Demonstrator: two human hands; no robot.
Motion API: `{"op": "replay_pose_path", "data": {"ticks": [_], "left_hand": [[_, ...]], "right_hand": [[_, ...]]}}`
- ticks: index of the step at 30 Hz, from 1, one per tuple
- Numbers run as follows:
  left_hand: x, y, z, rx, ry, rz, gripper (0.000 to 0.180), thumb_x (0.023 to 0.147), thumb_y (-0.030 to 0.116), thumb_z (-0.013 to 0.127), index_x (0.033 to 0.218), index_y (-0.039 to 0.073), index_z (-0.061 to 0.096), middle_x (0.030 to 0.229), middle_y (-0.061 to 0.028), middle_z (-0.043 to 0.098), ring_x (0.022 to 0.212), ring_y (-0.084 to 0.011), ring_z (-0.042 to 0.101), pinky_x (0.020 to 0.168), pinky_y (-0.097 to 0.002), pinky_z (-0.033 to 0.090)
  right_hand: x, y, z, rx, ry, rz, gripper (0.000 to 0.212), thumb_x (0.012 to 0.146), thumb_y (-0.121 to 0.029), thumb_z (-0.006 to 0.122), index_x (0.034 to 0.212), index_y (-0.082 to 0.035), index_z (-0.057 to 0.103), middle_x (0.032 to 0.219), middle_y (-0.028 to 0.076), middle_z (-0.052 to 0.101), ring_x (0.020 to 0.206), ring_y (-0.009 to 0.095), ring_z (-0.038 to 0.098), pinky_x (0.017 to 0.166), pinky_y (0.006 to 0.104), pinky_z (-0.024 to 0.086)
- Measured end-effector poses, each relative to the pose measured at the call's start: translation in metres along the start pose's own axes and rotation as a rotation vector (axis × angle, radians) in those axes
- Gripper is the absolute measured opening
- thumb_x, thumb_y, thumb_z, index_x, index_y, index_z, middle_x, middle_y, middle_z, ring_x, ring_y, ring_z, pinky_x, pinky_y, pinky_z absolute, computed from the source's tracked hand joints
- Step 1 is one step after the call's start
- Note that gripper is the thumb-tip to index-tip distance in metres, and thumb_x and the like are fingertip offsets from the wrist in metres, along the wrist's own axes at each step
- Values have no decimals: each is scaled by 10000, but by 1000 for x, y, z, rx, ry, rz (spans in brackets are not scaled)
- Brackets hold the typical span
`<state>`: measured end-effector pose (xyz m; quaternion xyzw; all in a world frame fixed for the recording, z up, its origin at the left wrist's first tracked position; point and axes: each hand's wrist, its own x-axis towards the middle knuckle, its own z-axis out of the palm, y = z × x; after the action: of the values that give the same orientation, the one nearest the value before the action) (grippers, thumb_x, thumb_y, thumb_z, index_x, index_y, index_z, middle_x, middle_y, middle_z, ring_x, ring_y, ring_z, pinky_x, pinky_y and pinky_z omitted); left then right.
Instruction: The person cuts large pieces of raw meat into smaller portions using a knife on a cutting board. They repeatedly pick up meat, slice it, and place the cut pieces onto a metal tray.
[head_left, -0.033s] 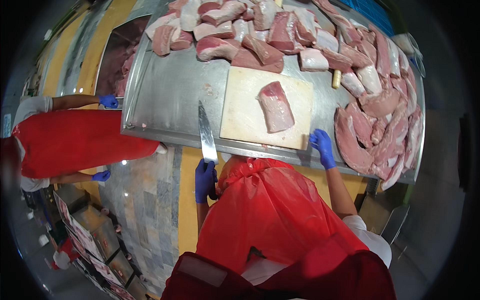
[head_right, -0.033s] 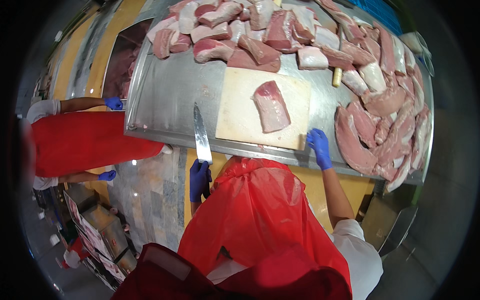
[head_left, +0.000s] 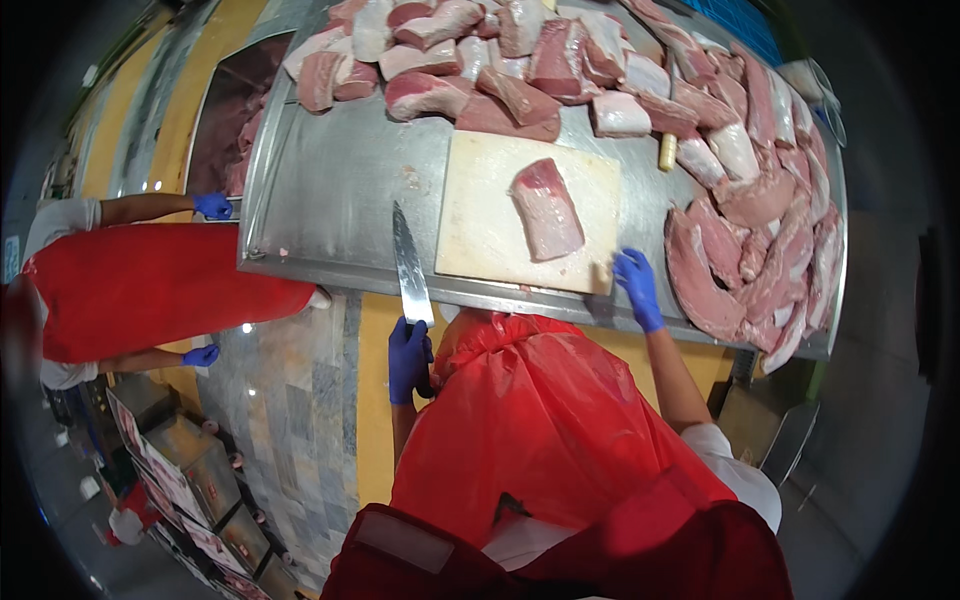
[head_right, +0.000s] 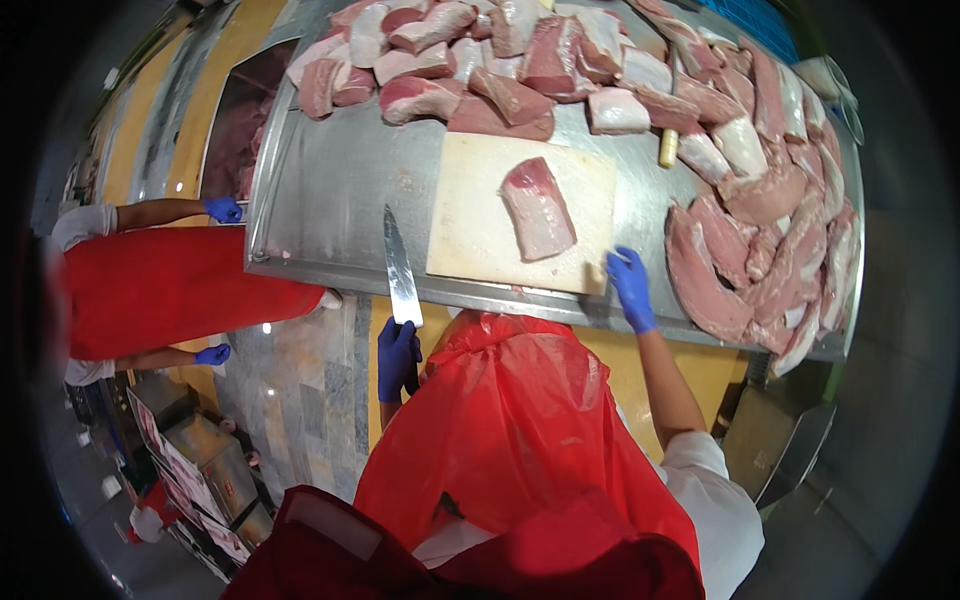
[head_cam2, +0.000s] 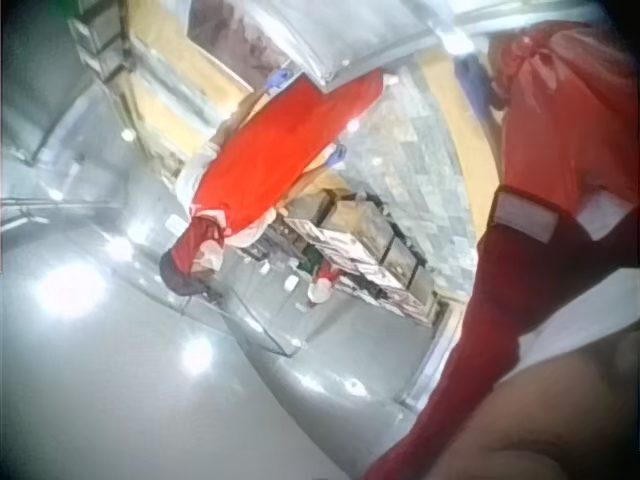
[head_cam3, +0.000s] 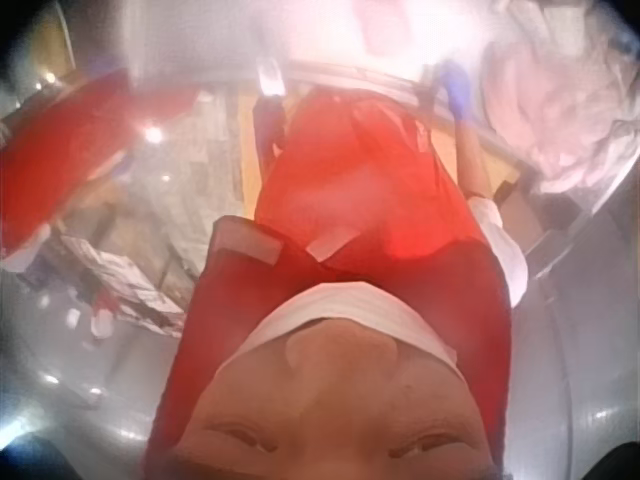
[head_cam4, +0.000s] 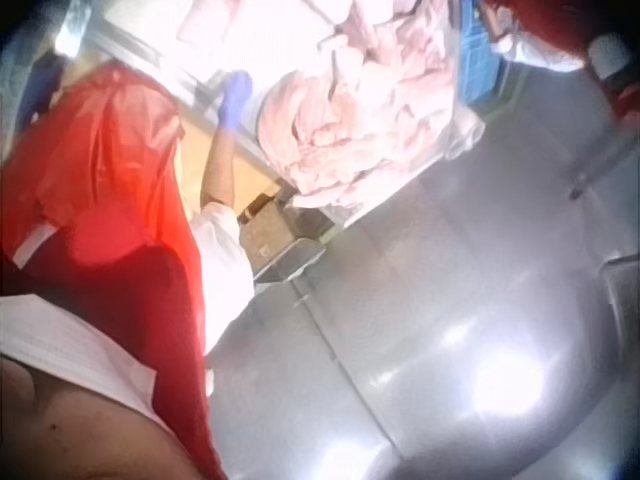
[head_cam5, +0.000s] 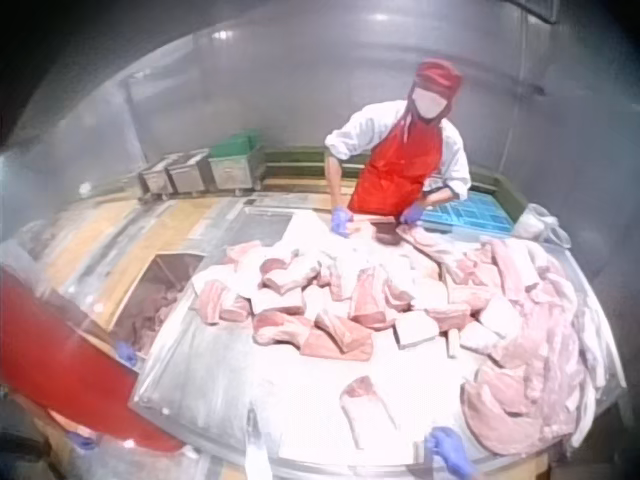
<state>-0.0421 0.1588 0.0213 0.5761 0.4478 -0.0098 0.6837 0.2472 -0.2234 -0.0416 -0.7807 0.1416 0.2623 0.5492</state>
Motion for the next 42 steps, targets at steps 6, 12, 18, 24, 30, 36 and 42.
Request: {"op": "replay_pose_path", "data": {"ticks": [6, 12, 18, 24, 30, 36, 42], "left_hand": [[3, 9, 14, 89, -84, 58, 135, 1011, 168, 543, 1034, 40, 581, 620, -9, 517, 477, -98, 487, 441, -264, 401], [-12, -1, 23, 82, -51, 88, 125, 1012, 158, 545, 1031, 40, 582, 634, -13, 530, 479, -98, 494, 436, -268, 413], [-43, -16, 42, 13, 20, 40, 100, 1007, 140, 564, 984, 43, 560, 652, -4, 512, 504, -82, 487, 454, -257, 425], [-48, -20, 66, 17, -3, 66, 143, 1006, 166, 571, 975, 32, 532, 659, -13, 521, 524, -78, 490, 466, -270, 428], [5, 31, 110, -28, -295, 181, 616, 1025, 162, 526, 1596, 168, 294, 676, -22, 535, 533, -92, 491, 489, -275, 448], [88, 85, 125, 252, -428, 224, 609, 1024, 159, 544, 1585, 268, 333, 768, -38, 592, 557, -77, 451, 498, -256, 457], [148, 110, 114, 459, -623, 194, 606, 1032, 187, 524, 1586, 313, 315, 912, -108, 689, 555, -85, 466, 499, -259, 476]], "right_hand": [[-12, -99, 148, -944, 112, -573, 1139, 694, -505, 837, 1512, 55, 276, 1354, 340, 469, 1233, 481, 497, 1052, 510, 433], [59, -109, 132, -836, -264, -956, 863, 718, -215, 750, 1484, -62, 383, 1161, 204, 585, 1099, 391, 576, 917, 535, 487], [75, -156, 82, -1125, -667, -1603, 436, 793, -54, 630, 1216, -156, 663, 1323, 91, 610, 1254, 313, 549, 1157, 513, 325], [82, -132, 51, -544, 6, -867, 515, 737, -6, 712, 1241, -94, 649, 1281, 148, 643, 1203, 362, 587, 1064, 419, 451], [29, -68, 123, -711, 40, -974, 882, 793, -389, 777, 1488, -4, 394, 1545, 366, 269, 1440, 518, 263, 1193, 555, 233], [34, -63, 126, -724, 46, -1020, 897, 806, -349, 734, 1530, -5, 331, 1568, 366, 223, 1470, 525, 190, 1226, 553, 160], [28, -65, 127, -784, 23, -876, 926, 810, -267, 721, 1571, -27, 252, 1606, 331, 176, 1492, 513, 154, 1234, 539, 155]]}}
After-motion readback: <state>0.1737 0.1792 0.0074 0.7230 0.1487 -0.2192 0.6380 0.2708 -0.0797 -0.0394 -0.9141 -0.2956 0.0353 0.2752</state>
